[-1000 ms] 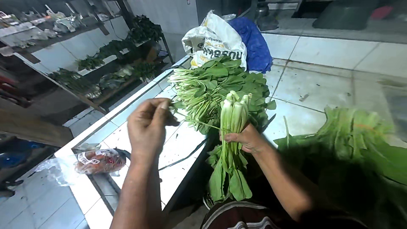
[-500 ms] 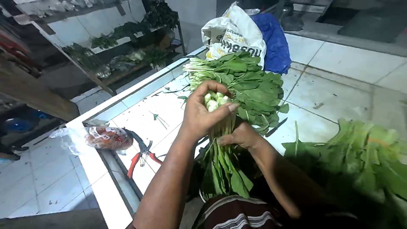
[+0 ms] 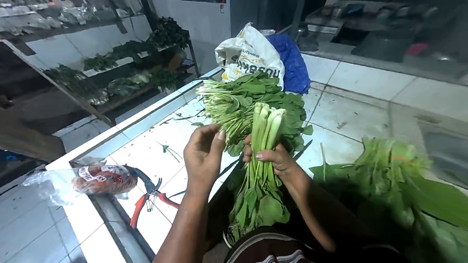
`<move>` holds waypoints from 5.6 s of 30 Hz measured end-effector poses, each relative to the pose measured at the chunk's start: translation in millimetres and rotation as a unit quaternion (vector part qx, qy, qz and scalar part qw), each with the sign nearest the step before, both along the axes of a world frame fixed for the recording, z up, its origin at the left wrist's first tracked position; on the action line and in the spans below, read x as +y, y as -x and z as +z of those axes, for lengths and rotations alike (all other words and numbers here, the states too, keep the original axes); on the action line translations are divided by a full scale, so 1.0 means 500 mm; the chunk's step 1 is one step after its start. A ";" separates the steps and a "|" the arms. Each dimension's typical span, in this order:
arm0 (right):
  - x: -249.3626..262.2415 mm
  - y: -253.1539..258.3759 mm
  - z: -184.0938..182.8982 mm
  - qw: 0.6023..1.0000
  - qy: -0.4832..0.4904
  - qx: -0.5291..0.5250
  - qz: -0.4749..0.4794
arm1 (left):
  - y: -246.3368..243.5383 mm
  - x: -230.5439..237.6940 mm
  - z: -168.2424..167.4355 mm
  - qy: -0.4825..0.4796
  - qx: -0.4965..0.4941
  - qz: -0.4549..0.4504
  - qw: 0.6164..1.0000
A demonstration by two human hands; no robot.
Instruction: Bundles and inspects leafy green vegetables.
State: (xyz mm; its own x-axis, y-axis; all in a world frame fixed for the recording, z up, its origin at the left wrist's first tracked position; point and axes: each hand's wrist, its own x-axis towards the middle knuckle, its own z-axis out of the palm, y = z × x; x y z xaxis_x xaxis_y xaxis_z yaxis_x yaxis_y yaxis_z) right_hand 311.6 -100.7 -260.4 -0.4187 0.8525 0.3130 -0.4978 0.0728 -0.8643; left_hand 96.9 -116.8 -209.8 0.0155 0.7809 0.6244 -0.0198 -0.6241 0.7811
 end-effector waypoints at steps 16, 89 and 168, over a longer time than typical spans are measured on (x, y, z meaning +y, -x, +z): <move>-0.048 0.022 0.011 0.992 0.024 -0.060 -0.107 | -0.079 -0.030 -0.005 -0.022 0.121 0.085 0.989; -0.045 0.029 -0.041 0.991 0.118 -0.026 0.054 | -0.051 0.031 0.003 0.078 -0.012 -0.132 0.988; -0.053 -0.043 -0.090 0.986 0.151 -0.007 -0.068 | -0.049 0.013 -0.029 0.185 -0.097 -0.069 0.976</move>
State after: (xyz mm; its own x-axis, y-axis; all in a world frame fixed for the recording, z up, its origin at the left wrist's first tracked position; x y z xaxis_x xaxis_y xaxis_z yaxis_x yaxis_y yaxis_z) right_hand 333.0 -127.3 -305.2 -0.2960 0.9547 0.0307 -0.4895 -0.1241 -0.8631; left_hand 121.2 -110.4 -224.3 0.0451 0.9521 0.3024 -0.2538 -0.2818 0.9253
